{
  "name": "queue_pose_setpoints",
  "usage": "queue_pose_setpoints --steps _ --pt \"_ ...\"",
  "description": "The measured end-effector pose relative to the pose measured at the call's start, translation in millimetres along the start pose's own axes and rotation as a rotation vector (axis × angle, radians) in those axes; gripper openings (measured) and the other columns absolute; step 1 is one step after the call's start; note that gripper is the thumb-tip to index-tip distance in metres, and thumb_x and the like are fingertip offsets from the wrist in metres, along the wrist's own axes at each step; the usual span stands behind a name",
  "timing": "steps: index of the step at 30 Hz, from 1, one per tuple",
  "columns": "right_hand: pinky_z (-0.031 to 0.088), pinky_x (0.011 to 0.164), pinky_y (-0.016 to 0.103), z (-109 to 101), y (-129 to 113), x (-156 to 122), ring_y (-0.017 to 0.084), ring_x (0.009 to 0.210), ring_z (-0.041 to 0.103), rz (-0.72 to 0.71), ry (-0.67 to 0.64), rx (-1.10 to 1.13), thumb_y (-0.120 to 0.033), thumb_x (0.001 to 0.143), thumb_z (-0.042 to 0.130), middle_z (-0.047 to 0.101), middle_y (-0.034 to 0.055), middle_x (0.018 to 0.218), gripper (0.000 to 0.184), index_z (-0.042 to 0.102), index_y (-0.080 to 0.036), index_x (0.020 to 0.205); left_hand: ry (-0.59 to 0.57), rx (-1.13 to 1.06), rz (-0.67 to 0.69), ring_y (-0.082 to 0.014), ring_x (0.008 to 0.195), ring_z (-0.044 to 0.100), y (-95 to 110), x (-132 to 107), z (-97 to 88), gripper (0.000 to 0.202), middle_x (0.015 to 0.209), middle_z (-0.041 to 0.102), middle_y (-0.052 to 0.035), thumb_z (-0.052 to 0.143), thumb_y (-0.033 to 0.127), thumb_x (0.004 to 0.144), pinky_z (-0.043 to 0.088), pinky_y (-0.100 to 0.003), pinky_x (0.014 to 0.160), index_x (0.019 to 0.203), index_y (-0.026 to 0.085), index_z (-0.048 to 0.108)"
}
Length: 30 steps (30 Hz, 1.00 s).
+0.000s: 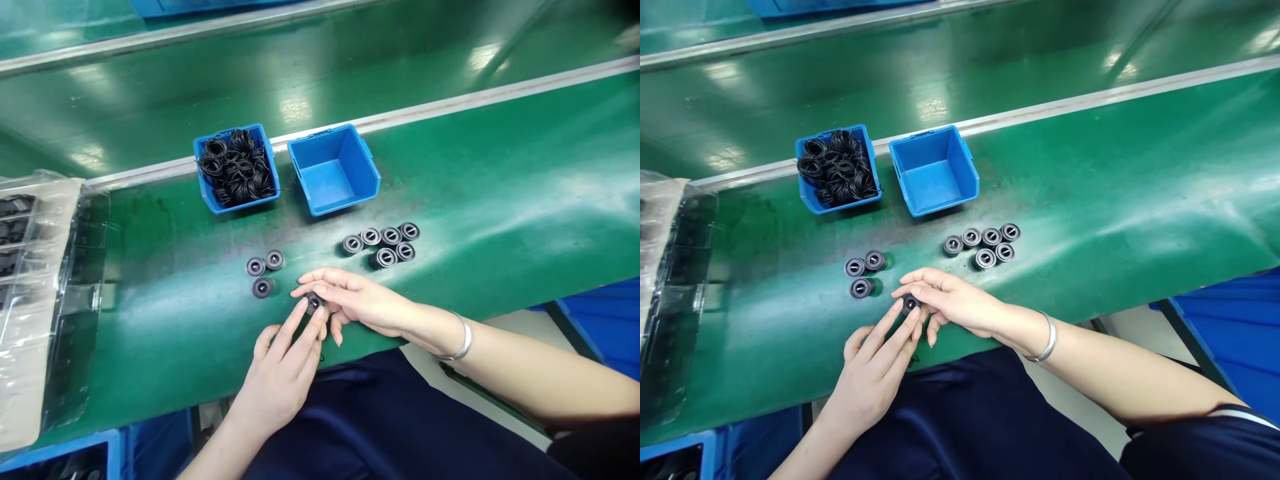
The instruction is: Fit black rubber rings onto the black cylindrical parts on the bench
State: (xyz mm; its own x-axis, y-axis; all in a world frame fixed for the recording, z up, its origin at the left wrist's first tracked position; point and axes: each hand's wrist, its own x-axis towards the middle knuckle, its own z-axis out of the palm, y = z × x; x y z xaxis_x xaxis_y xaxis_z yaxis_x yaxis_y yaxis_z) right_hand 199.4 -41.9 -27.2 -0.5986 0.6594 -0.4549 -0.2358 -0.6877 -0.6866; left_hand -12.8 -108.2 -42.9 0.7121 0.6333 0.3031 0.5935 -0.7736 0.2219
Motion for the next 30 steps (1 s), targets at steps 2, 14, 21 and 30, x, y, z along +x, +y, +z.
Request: queue_pose_setpoints --steps 2,14,21,30 --pt "0.058 0.049 0.022 -0.1 1.2 1.8 0.011 0.064 0.068 -0.017 -0.015 -0.021 -0.029 0.099 0.058 0.067 0.0109 0.112 0.026 0.051 -0.015 0.12 -0.002 0.006 0.009 -0.0285 0.144 0.04 0.1 0.8 -0.2 0.032 0.152 0.049 -0.0058 0.043 0.009 0.099 0.036 -0.04 0.093 0.118 0.013 0.069" --pt "0.063 0.055 0.028 -2.0 4.6 -2.3 0.012 0.069 0.07 -0.034 0.007 0.039 -0.037 0.103 0.05 0.056 0.0173 0.136 0.03 0.051 -0.017 0.125 0.065 0.022 0.026 -0.0265 0.138 0.048 1.1 -0.7 0.1 0.026 0.147 0.054 -0.0082 0.048 0.009 0.098 0.04 -0.037 0.092 0.112 0.012 0.071" --pt "0.059 0.05 0.022 -1.8 5.8 0.6 0.01 0.061 0.066 -0.047 -0.031 -0.021 -0.026 0.098 0.06 0.066 0.0071 0.104 0.023 0.052 -0.015 0.116 0.042 0.03 0.029 -0.0258 0.14 0.046 1.7 -0.4 -1.2 0.03 0.148 0.053 -0.0097 0.045 0.008 0.099 0.041 -0.037 0.093 0.118 0.01 0.069" --pt "0.063 0.06 0.029 -4.0 2.6 -0.9 0.012 0.07 0.07 -0.009 -0.041 0.028 -0.035 0.101 0.055 0.061 0.015 0.128 0.027 0.052 -0.016 0.121 0.054 0.058 0.038 -0.026 0.138 0.048 3.4 -0.2 -2.0 0.031 0.147 0.054 -0.0087 0.045 0.006 0.098 0.041 -0.036 0.09 0.119 0.01 0.068"
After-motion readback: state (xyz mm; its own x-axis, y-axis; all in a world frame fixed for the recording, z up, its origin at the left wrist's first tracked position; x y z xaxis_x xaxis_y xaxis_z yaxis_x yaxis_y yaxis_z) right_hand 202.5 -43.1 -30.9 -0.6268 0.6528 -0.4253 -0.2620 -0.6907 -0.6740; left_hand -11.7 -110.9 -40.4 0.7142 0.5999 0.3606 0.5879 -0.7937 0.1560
